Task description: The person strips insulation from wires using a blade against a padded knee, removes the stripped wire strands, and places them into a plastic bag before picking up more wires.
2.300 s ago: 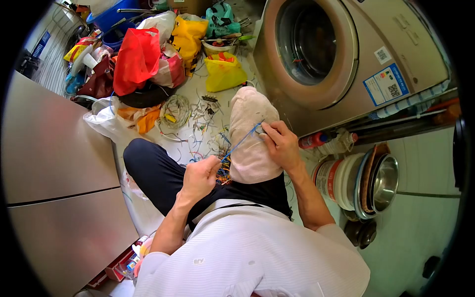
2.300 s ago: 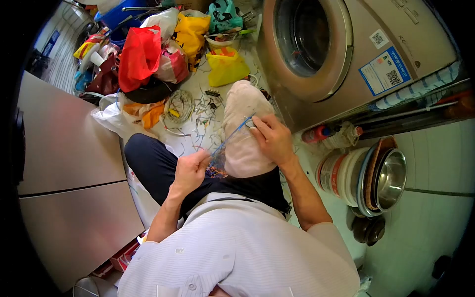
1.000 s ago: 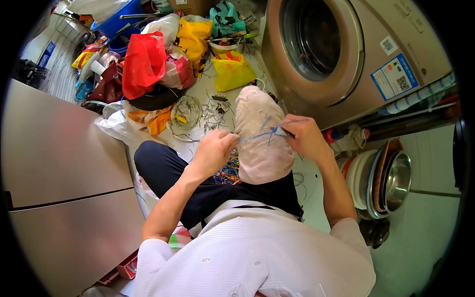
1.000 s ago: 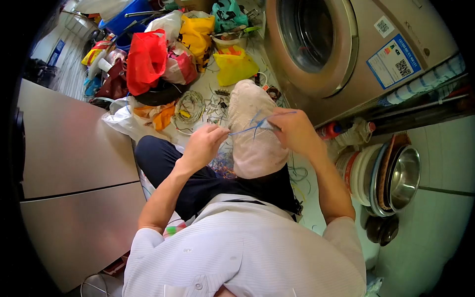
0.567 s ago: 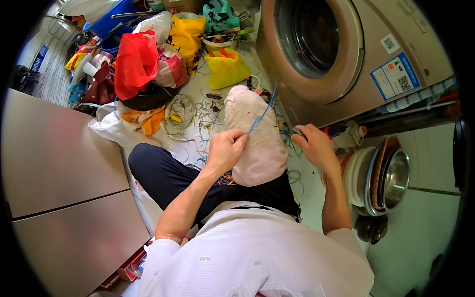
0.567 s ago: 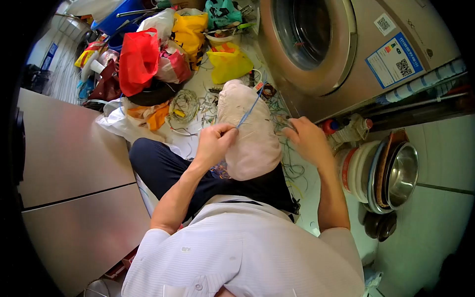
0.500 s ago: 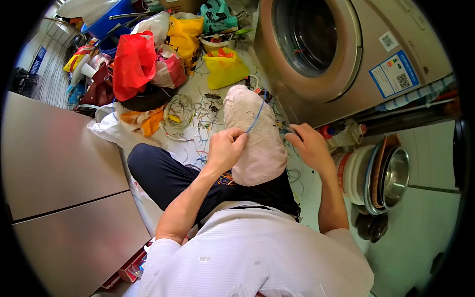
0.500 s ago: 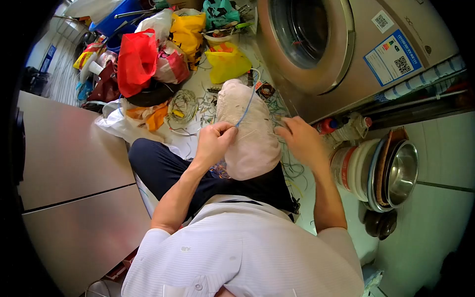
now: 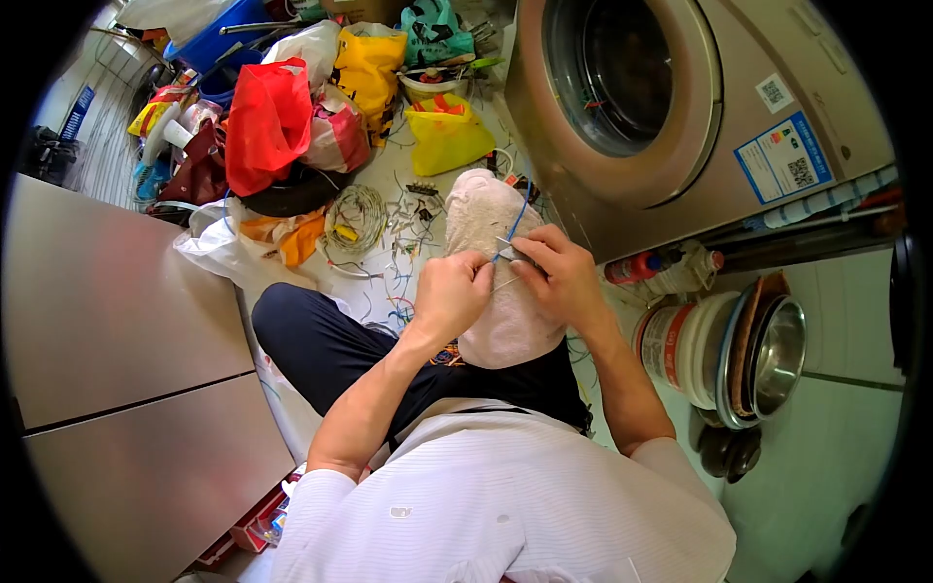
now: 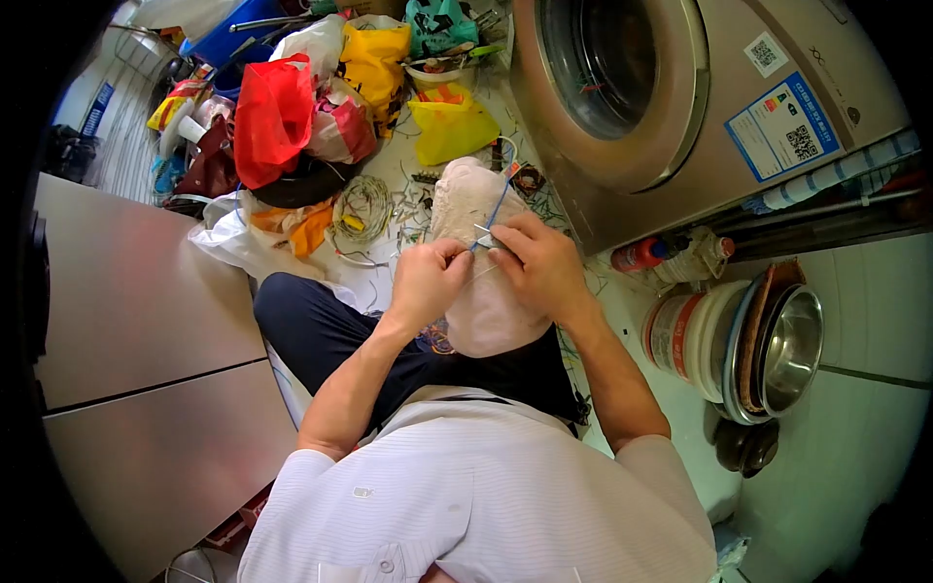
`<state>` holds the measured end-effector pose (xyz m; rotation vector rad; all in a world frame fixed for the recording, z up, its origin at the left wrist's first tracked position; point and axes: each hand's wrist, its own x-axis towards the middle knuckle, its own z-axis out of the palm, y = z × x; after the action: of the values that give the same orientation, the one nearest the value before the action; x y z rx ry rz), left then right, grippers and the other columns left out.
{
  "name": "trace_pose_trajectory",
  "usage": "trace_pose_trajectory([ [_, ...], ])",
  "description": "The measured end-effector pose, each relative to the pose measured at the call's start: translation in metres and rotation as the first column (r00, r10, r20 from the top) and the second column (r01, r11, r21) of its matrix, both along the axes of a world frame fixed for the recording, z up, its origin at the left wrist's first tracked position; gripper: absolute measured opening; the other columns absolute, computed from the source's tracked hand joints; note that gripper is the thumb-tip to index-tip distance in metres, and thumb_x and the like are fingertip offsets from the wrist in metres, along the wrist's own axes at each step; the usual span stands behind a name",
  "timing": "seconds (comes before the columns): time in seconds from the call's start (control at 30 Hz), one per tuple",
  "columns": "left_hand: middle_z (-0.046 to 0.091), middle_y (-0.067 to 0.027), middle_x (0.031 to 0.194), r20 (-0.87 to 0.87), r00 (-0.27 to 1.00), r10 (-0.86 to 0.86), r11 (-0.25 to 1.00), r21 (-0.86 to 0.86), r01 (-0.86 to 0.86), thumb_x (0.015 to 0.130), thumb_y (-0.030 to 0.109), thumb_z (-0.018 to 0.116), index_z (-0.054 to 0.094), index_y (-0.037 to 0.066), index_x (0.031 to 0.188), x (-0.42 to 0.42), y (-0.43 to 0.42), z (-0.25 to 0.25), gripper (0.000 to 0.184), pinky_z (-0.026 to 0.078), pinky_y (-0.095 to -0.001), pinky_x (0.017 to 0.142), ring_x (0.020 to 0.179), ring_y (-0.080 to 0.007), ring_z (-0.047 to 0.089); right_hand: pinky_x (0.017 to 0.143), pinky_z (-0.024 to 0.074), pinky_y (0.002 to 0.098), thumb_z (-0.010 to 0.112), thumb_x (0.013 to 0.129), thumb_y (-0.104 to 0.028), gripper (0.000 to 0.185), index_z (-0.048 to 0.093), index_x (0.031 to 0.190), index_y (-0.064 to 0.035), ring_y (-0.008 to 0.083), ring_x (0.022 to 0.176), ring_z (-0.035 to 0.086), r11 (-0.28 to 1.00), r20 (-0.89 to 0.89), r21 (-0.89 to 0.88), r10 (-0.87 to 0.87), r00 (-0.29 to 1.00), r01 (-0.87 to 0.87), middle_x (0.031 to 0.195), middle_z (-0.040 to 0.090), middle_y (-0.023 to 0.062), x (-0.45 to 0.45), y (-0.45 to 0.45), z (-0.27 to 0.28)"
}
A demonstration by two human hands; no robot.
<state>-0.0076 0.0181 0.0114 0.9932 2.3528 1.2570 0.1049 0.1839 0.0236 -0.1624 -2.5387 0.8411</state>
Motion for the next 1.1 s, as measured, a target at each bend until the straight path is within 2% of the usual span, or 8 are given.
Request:
trace_pose_trajectory([
  [0.23, 0.066, -0.0174, 0.070, -0.325, 0.946, -0.011, 1.000, -0.001, 0.011, 0.086, 0.013, 0.066, 0.064, 0.006, 0.080, 0.008, 0.001, 0.000, 0.009, 0.052, -0.0487, 0.059, 0.064, -0.0391, 0.066, 0.073, 0.0556, 0.0362, 0.079, 0.080, -0.008, 0.028, 0.073, 0.107, -0.0019, 0.0304, 0.083, 0.069, 0.997, -0.012, -0.049, -0.058, 0.998, 0.058, 0.103, 0.069, 0.0117, -0.004, -0.001, -0.005],
  [0.47, 0.066, -0.0164, 0.070, -0.350, 0.931, -0.103, 0.991, -0.111, 0.068, 0.084, 0.009, 0.064, 0.062, 0.006, 0.083, 0.018, -0.009, -0.001, 0.004, 0.052, -0.0474, 0.058, 0.065, -0.0380, 0.067, 0.074, 0.0557, 0.0353, 0.079, 0.080, -0.006, 0.029, 0.073, 0.108, -0.0018, 0.0291, 0.086, 0.069, 0.992, -0.038, -0.020, -0.122, 0.992, 0.121, 0.104, 0.069, 0.0115, 0.000, -0.007, -0.006],
  [0.57, 0.067, -0.0168, 0.074, -0.264, 0.961, -0.085, 0.996, -0.014, 0.085, 0.089, 0.009, 0.064, 0.066, 0.004, 0.087, 0.019, -0.016, 0.001, 0.005, 0.051, -0.0463, 0.059, 0.065, -0.0382, 0.066, 0.074, 0.0555, 0.0387, 0.078, 0.082, -0.012, 0.027, 0.072, 0.107, -0.0058, 0.0311, 0.086, 0.069, 0.991, -0.077, -0.015, -0.132, 0.988, 0.131, 0.102, 0.068, 0.0088, 0.002, -0.008, -0.007],
  [0.7, 0.069, -0.0187, 0.075, 0.137, 0.990, -0.039, 0.995, 0.101, 0.026, 0.090, 0.014, 0.067, 0.072, 0.000, 0.091, 0.022, -0.028, -0.005, 0.015, 0.051, -0.0376, 0.062, 0.064, -0.0297, 0.066, 0.075, 0.0556, 0.0382, 0.077, 0.081, -0.010, 0.027, 0.073, 0.107, -0.0054, 0.0309, 0.087, 0.069, 0.988, -0.071, 0.008, -0.156, 0.985, 0.157, 0.103, 0.068, 0.0091, 0.005, -0.009, -0.004],
  [0.83, 0.069, -0.0161, 0.073, 0.485, 0.874, -0.037, 0.997, 0.078, -0.001, 0.091, 0.015, 0.066, 0.073, -0.002, 0.095, 0.027, -0.047, -0.005, 0.019, 0.051, -0.0330, 0.062, 0.063, -0.0179, 0.065, 0.075, 0.0558, 0.0380, 0.078, 0.081, -0.010, 0.027, 0.073, 0.107, -0.0053, 0.0309, 0.087, 0.069, 0.987, -0.079, 0.007, -0.159, 0.984, 0.160, 0.103, 0.068, 0.0091, 0.006, -0.010, -0.005],
  [0.97, 0.071, -0.0128, 0.075, 0.589, 0.808, 0.021, 0.999, 0.015, -0.037, 0.091, 0.014, 0.066, 0.073, -0.004, 0.094, 0.036, -0.064, 0.012, 0.019, 0.051, -0.0308, 0.063, 0.064, -0.0141, 0.065, 0.075, 0.0560, 0.0378, 0.078, 0.081, -0.010, 0.026, 0.073, 0.106, -0.0052, 0.0307, 0.087, 0.069, 0.987, -0.085, 0.016, -0.156, 0.984, 0.158, 0.103, 0.068, 0.0092, 0.007, -0.008, -0.006],
  [1.03, 0.071, -0.0102, 0.074, 0.404, 0.915, -0.003, 1.000, 0.001, 0.003, 0.091, 0.014, 0.066, 0.073, -0.004, 0.093, 0.039, -0.073, 0.015, 0.019, 0.051, -0.0280, 0.063, 0.065, -0.0117, 0.064, 0.075, 0.0562, 0.0378, 0.078, 0.081, -0.010, 0.026, 0.073, 0.106, -0.0051, 0.0307, 0.086, 0.069, 0.987, -0.109, 0.018, -0.158, 0.981, 0.161, 0.102, 0.068, 0.0091, 0.007, -0.007, -0.009],
  [1.1, 0.072, -0.0097, 0.074, 0.397, 0.918, 0.001, 1.000, 0.011, -0.005, 0.091, 0.013, 0.066, 0.073, -0.004, 0.094, 0.039, -0.078, 0.019, 0.018, 0.051, -0.0275, 0.064, 0.067, -0.0114, 0.065, 0.074, 0.0563, 0.0378, 0.078, 0.081, -0.010, 0.026, 0.073, 0.106, -0.0053, 0.0308, 0.085, 0.069, 0.989, -0.112, 0.016, -0.145, 0.983, 0.148, 0.102, 0.068, 0.0092, 0.008, -0.007, -0.009],
])
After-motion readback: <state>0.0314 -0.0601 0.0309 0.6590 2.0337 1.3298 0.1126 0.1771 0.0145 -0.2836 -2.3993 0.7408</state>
